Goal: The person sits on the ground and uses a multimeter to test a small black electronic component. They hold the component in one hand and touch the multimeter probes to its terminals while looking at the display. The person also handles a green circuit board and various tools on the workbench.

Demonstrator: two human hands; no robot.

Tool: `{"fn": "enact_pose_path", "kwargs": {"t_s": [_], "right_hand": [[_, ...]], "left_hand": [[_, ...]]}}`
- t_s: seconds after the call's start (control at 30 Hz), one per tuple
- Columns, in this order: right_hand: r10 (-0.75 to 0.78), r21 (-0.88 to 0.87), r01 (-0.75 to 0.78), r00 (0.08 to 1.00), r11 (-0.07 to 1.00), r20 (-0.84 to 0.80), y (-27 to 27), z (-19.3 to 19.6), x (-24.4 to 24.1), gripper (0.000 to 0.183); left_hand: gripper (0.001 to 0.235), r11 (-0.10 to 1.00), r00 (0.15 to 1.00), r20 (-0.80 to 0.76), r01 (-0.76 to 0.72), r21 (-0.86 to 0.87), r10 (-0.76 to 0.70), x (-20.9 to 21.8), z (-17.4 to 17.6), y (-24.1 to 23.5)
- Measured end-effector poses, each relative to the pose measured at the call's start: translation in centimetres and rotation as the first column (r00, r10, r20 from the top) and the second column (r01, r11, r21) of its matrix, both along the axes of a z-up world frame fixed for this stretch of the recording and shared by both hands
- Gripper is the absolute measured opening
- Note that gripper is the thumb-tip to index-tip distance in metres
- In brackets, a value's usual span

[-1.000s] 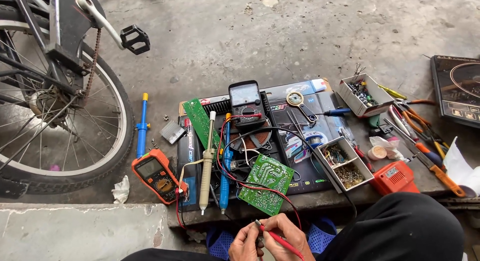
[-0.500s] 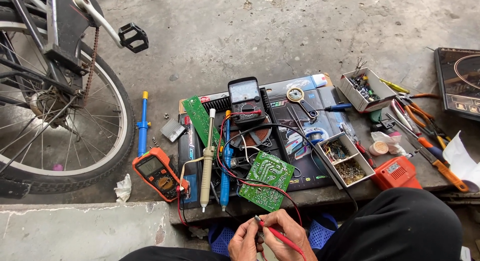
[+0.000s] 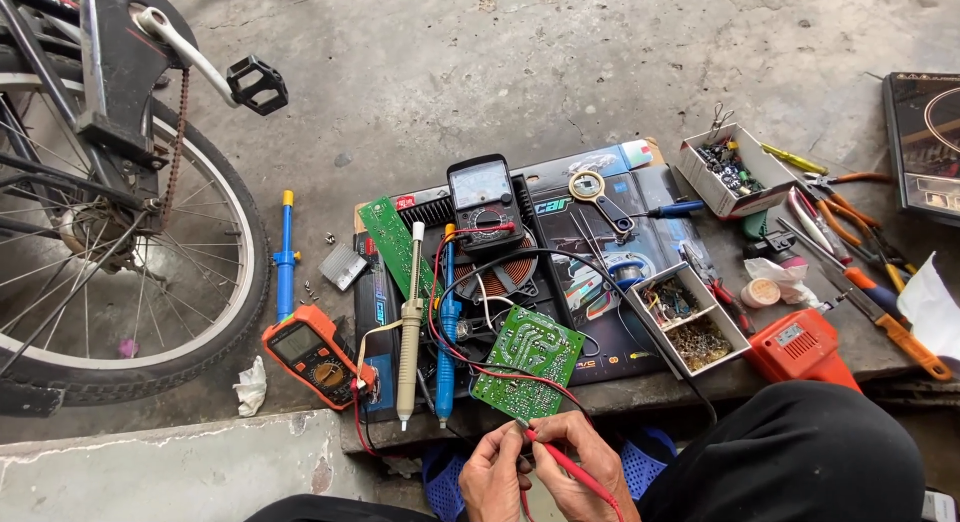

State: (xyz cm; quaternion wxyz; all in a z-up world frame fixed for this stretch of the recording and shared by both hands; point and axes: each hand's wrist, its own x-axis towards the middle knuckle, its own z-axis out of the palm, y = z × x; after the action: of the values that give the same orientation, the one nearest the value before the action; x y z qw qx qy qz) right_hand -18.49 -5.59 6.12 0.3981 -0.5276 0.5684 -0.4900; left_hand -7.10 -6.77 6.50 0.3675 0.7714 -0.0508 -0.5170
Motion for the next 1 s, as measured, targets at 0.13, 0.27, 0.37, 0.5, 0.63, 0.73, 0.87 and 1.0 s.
{"fn": "enact_pose_path", "kwargs": {"t_s": [0.13,0.27,0.37,0.5,0.63,0.73,0.87,1.0], "right_hand": [[-0.037,-0.024,0.036,0.999,0.999,-0.012,0.0,0.2,-0.5,0.014],[-0.045,-0.045,0.044,0.999,0.998,-0.028,0.0,0.3,-0.7,0.015],[-0.037,-0.060,0.037,0.999,0.998,-0.004,0.0,0.8,-0.6,0.015],[-0.001,-0.042,0.000,1.000,0.999,-0.029,0.3,0.9,-0.6,0.012],[0.027,-0.025,-0.028,0.999,0.999,-0.040,0.6,1.0,-0.3,0.013],[0.019,-0.013,-0.020,0.999,1.000,-0.047,0.8,0.4,0.0,0.014],[0.045,0.008,-0.045,0.997,0.999,-0.060,1.0,1.1,0.0,0.014],[0.037,-0.061,-0.041,0.998,0.997,-0.058,1.2,1.6,0.1,0.013]], "left_hand": [[0.026,1.000,1.000,0.017,0.003,-0.003,-0.003,-0.8,-0.1,-0.1],[0.025,1.000,1.000,0.017,0.009,-0.012,-0.009,-0.8,-0.5,0.1],[0.027,1.000,0.999,0.030,0.010,-0.023,-0.009,-0.6,-0.7,0.2],[0.026,1.000,0.999,0.032,0.016,-0.023,-0.015,-0.3,0.1,0.5],[0.025,0.999,1.000,0.015,0.009,-0.039,-0.008,0.3,-0.8,1.0],[0.026,0.999,1.000,0.013,0.010,-0.051,-0.009,0.6,-1.0,1.3],[0.023,0.999,1.000,0.003,0.025,-0.037,-0.025,0.7,0.3,1.2],[0.022,0.999,0.999,0.005,0.047,-0.025,-0.047,1.0,0.1,1.2]]}}
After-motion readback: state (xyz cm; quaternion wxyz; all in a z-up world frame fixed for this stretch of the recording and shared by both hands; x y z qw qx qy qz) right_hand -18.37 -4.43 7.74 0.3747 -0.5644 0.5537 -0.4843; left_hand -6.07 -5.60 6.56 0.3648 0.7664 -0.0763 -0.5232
